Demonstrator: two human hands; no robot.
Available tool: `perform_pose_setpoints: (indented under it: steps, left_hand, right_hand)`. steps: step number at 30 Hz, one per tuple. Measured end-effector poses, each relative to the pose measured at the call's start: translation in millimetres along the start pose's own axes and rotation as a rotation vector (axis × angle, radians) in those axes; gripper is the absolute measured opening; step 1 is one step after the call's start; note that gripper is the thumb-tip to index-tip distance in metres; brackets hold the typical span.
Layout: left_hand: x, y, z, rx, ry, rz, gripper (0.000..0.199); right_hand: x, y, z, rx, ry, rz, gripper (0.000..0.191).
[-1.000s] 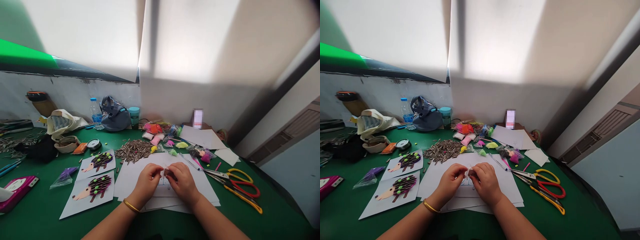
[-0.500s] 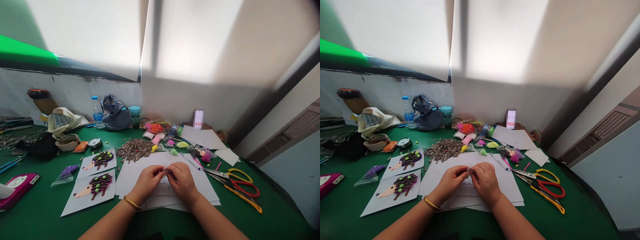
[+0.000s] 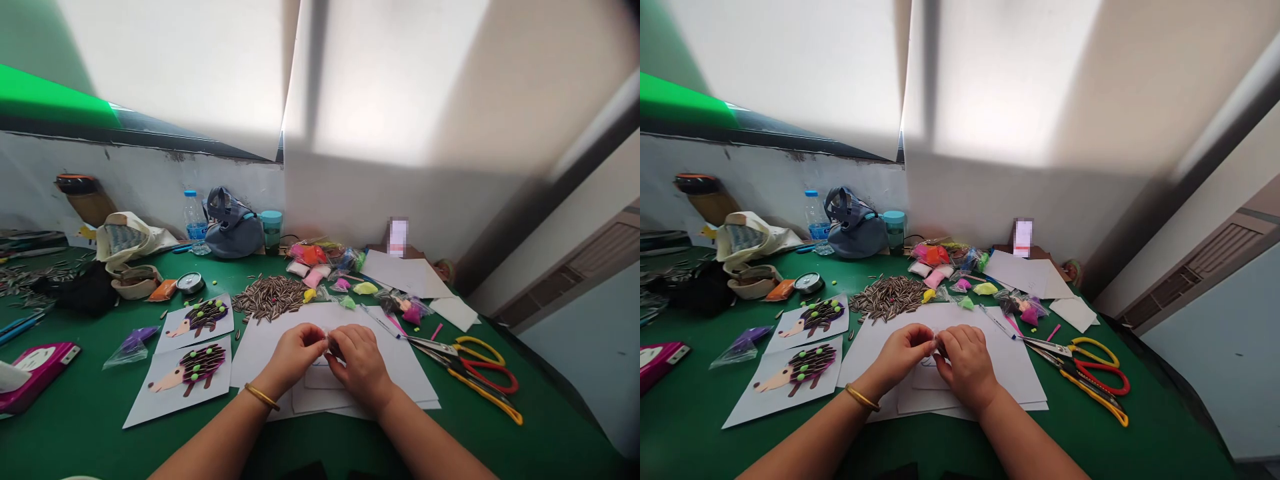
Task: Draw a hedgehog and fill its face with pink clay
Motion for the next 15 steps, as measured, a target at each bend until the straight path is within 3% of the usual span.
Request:
perform_pose_setpoints:
  steps: [15]
  left_hand:
    - [-2.0, 1.3, 4.0, 0.06, 0.117, 0.075, 0.033]
  right_hand:
    - [-6.2, 3.9, 5.1, 0.057, 0.043, 0.033, 0.015]
Point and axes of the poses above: each hand's wrist, its own x-axis away from the middle knuckle, its own y-axis out of the back of the hand, z = x × y, the point moved 5 cm from there along -x, towards the middle knuckle, and after that the axes turned 7 degrees about -z, right-handed, at the moved point
